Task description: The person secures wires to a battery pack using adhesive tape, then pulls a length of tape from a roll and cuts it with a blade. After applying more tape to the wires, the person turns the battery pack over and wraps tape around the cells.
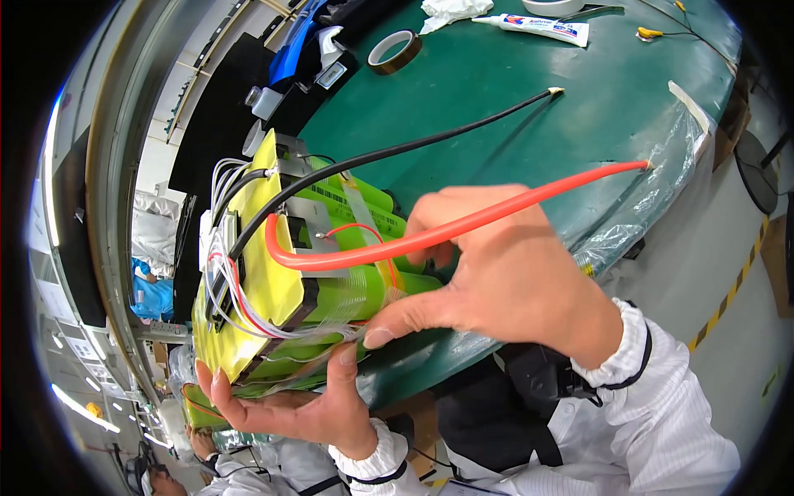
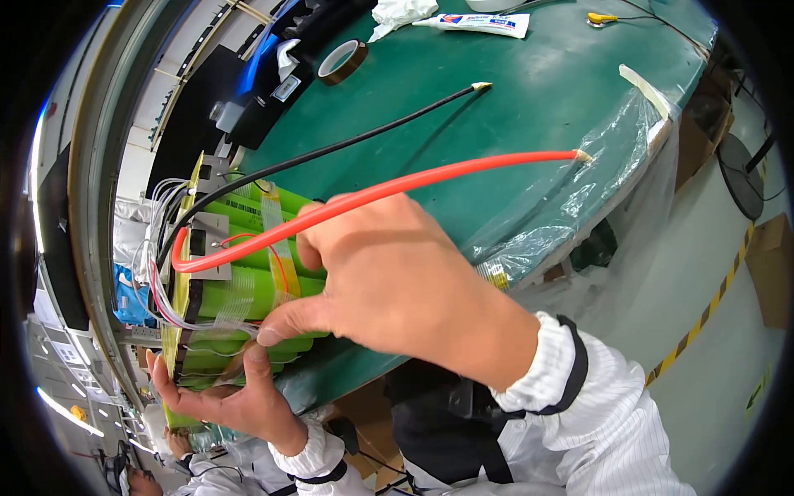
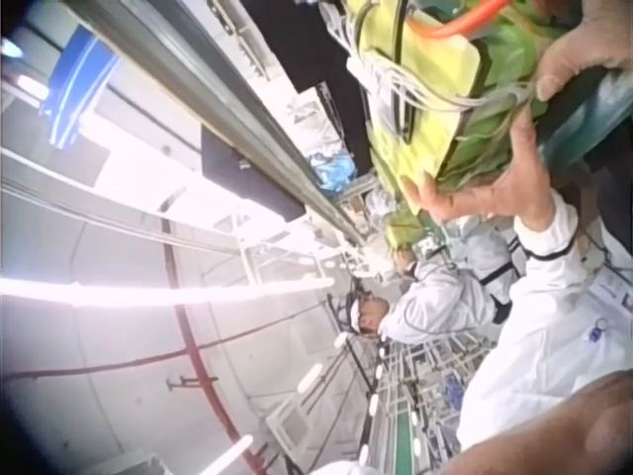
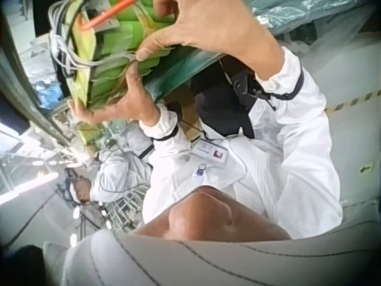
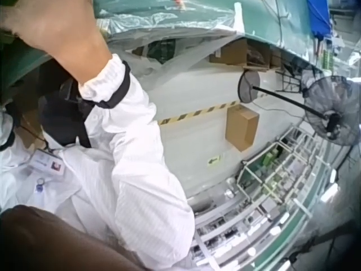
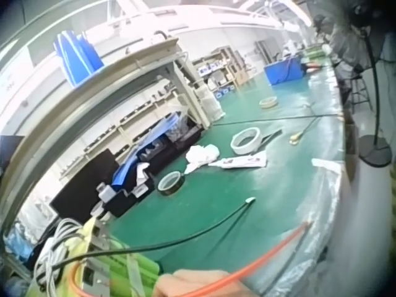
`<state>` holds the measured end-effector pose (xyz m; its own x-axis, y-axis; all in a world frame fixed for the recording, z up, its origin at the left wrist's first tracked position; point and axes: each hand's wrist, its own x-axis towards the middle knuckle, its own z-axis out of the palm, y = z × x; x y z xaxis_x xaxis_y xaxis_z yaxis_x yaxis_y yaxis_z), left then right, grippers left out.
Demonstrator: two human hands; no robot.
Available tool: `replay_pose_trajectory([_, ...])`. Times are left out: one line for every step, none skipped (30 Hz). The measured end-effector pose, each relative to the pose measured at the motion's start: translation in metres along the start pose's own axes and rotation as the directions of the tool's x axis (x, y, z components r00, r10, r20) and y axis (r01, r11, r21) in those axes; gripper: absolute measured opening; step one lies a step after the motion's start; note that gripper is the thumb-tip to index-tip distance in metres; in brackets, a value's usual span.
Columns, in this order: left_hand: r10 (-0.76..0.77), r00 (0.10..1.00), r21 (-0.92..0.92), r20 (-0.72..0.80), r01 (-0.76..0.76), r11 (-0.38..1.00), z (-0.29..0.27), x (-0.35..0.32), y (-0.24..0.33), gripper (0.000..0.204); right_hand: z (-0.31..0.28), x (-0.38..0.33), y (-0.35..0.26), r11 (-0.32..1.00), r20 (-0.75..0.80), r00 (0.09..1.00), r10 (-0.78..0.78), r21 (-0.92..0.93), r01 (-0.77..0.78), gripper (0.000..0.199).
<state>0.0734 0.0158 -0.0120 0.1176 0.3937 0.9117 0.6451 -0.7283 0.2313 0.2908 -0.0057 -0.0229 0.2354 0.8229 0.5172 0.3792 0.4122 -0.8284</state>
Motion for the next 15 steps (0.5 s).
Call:
replay_pose_trajectory([-0.003, 1.0, -0.022, -0.001, 0.003, 1.0, -0.001, 0.0, -0.002, 0.1, -0.005, 0.006, -0.001, 0.994, 0.072, 0.992, 0.102, 0.021, -0.104, 0.065])
replay_pose_trajectory([-0.005, 1.0, -0.045, -0.002, 0.005, 0.999, -0.001, 0.0, -0.003, 0.1, -0.01, 0.012, -0.003, 0.978, 0.145, 0.969, 0.201, 0.033, -0.208, 0.066])
replay_pose_trajectory([-0.006, 1.0, -0.048, 0.0, 0.006, 0.999, -0.002, 0.001, -0.002, 0.1, -0.014, 0.017, -0.004, 0.97, 0.18, 0.955, 0.236, 0.011, -0.242, 0.068])
replay_pose_trajectory([-0.009, 1.0, -0.022, 0.004, 0.009, 1.0, -0.002, 0.003, 0.0, 0.099, -0.017, 0.019, -0.004, 0.97, 0.177, 0.955, 0.238, 0.008, -0.244, 0.068])
replay_pose_trajectory([-0.013, 1.0, 0.003, 0.009, 0.013, 1.0, -0.002, 0.003, 0.001, 0.099, -0.017, 0.021, -0.003, 0.97, 0.181, 0.953, 0.242, -0.036, -0.24, 0.067])
replay_pose_trajectory([-0.015, 1.0, -0.003, 0.01, 0.015, 1.0, -0.001, 0.002, 0.001, 0.099, -0.019, 0.022, -0.002, 0.969, 0.184, 0.952, 0.246, -0.08, -0.234, 0.067])
replay_pose_trajectory([-0.013, 1.0, 0.025, 0.012, 0.012, 1.0, 0.0, 0.003, 0.001, 0.098, -0.022, 0.023, -0.002, 0.969, 0.158, 0.958, 0.239, -0.102, -0.225, 0.064])
replay_pose_trajectory([-0.01, 1.0, 0.053, 0.013, 0.009, 0.999, 0.0, 0.002, 0.002, 0.098, -0.027, 0.024, 0.004, 0.968, 0.152, 0.958, 0.242, -0.108, -0.227, 0.064])
replay_pose_trajectory([-0.009, 1.0, 0.042, 0.01, 0.008, 0.999, 0.001, 0.002, 0.001, 0.098, -0.034, 0.028, 0.009, 0.963, 0.03, 0.972, 0.235, -0.143, -0.228, 0.062])
replay_pose_trajectory([-0.009, 1.0, 0.046, 0.007, 0.008, 0.999, 0.002, 0.002, 0.002, 0.098, -0.039, 0.028, 0.011, 0.956, -0.093, 0.971, 0.219, -0.177, -0.232, 0.06])
replay_pose_trajectory([-0.009, 1.0, 0.049, 0.004, 0.009, 0.999, 0.003, 0.002, 0.002, 0.099, -0.044, 0.02, 0.009, 0.967, -0.089, 0.984, 0.151, -0.193, -0.166, 0.05])
replay_pose_trajectory([-0.008, 1.0, 0.046, 0.001, 0.008, 0.999, 0.002, 0.002, 0.0, 0.099, -0.039, 0.013, 0.006, 0.967, -0.092, 0.985, 0.148, -0.195, -0.164, 0.05])
replay_pose_trajectory([-0.004, 1.0, 0.05, 0.0, 0.004, 0.999, -0.001, 0.001, -0.003, 0.099, -0.031, 0.005, 0.005, 0.97, -0.138, 0.981, 0.135, -0.184, -0.159, 0.044])
replay_pose_trajectory([0.0, 1.0, 0.057, -0.003, 0.0, 0.998, -0.003, 0.001, -0.007, 0.099, -0.022, -0.004, 0.003, 0.973, -0.182, 0.976, 0.12, -0.171, -0.152, 0.039])
replay_pose_trajectory([0.001, 1.0, 0.062, -0.006, -0.001, 0.998, -0.005, 0.001, -0.006, 0.099, -0.02, -0.016, -0.002, 0.98, -0.153, 0.985, 0.083, -0.169, -0.109, 0.023])
